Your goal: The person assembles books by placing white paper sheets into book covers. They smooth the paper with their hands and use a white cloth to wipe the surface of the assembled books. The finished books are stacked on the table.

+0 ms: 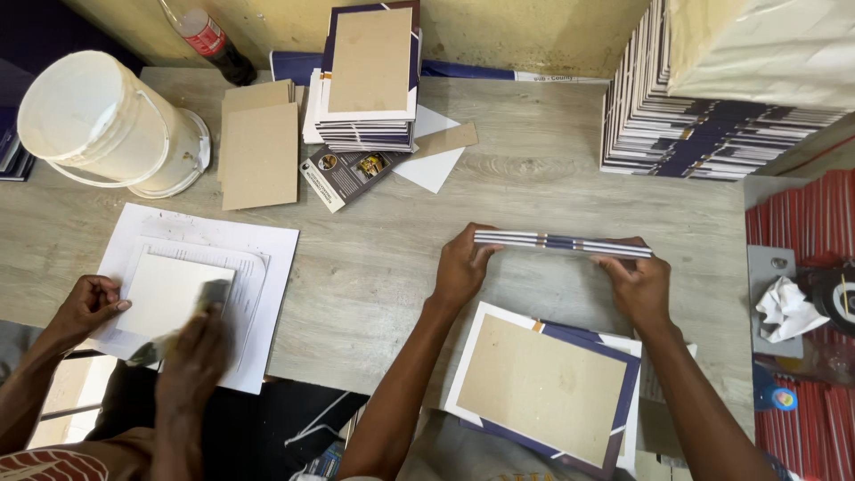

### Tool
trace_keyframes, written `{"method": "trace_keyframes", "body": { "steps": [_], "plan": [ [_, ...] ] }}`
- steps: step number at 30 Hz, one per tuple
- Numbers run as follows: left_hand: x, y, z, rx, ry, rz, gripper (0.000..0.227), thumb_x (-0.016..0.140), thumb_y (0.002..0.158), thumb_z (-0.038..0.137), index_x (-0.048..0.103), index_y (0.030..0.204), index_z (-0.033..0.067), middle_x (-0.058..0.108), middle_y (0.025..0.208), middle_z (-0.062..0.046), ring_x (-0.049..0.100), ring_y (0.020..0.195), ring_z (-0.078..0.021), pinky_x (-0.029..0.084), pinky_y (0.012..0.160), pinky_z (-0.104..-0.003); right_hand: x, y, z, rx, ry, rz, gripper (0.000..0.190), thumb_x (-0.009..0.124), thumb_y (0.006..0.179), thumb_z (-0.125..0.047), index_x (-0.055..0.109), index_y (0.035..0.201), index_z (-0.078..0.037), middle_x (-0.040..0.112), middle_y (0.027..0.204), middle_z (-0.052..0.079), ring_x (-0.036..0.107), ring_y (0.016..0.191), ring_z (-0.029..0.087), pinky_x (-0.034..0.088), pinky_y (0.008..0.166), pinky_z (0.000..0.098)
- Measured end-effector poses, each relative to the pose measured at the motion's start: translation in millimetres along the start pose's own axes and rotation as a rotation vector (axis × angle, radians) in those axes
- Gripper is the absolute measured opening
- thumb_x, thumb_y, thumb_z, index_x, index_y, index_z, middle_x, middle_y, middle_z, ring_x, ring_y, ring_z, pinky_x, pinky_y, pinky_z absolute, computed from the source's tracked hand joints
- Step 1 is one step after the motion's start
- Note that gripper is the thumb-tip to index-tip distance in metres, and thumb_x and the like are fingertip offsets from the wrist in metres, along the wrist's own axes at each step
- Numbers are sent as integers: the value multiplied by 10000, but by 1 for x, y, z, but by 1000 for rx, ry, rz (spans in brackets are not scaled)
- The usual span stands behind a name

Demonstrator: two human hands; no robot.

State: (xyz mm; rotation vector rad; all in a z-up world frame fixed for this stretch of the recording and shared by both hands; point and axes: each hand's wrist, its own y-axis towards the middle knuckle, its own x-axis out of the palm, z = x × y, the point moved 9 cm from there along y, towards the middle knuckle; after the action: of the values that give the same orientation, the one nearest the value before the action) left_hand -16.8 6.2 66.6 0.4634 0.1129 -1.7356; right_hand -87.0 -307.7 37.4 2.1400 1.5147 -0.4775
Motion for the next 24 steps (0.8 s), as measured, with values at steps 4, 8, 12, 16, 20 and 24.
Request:
{"method": "trace_keyframes", "body": {
  "steps": [4,8,12,16,20,24],
  "plan": [
    [-6,3,4,58,51,15,127,742,1022,153,660,1077,74,780,981,-171,773,1018,-389,610,904,-499,-5,10,-4,-100,-130,-22,285,844,1039,-227,674,1028,2,739,876,243,755,899,433,583,719,496],
    [-5,14,-6,-251,-1,-74,382,768,1006,213,607,1291,15,737,1218,-260,702,1207,-444,573,1029,-551,-2,31,-21,175,-175,-219,448,852,986,-327,654,1035,72,751,943,302,739,932,463,559,775,551],
    [19,27,-49,-543,40,-202,689,693,1050,282,400,1613,15,594,1524,-309,575,1437,-452,470,1224,-575,14,36,-63,470,-233,-481,571,788,941,-326,704,1293,116,766,1229,355,692,1236,526,540,1013,632],
    [38,33,-52,-434,472,-233,715,564,1101,330,303,1663,-26,413,1636,-293,337,1577,-462,263,1315,-561,19,42,-42,523,-439,-489,607,757,1019,-407,664,1423,37,761,1283,306,750,1172,458,611,916,577],
    [55,33,1,-158,830,-442,673,341,1172,320,190,1736,-15,120,1816,-288,39,1687,-468,-10,1362,-589,12,41,-70,458,-619,-505,806,782,985,-486,535,1488,92,594,1415,370,662,1276,551,582,979,663],
    [79,33,15,-47,927,-572,832,247,1156,553,214,1714,-63,174,1806,-306,91,1702,-421,-28,1386,-523,14,48,-66,324,-759,-450,951,796,945,-510,414,1612,50,531,1500,359,517,1433,563,467,1117,693]
  ]
}}
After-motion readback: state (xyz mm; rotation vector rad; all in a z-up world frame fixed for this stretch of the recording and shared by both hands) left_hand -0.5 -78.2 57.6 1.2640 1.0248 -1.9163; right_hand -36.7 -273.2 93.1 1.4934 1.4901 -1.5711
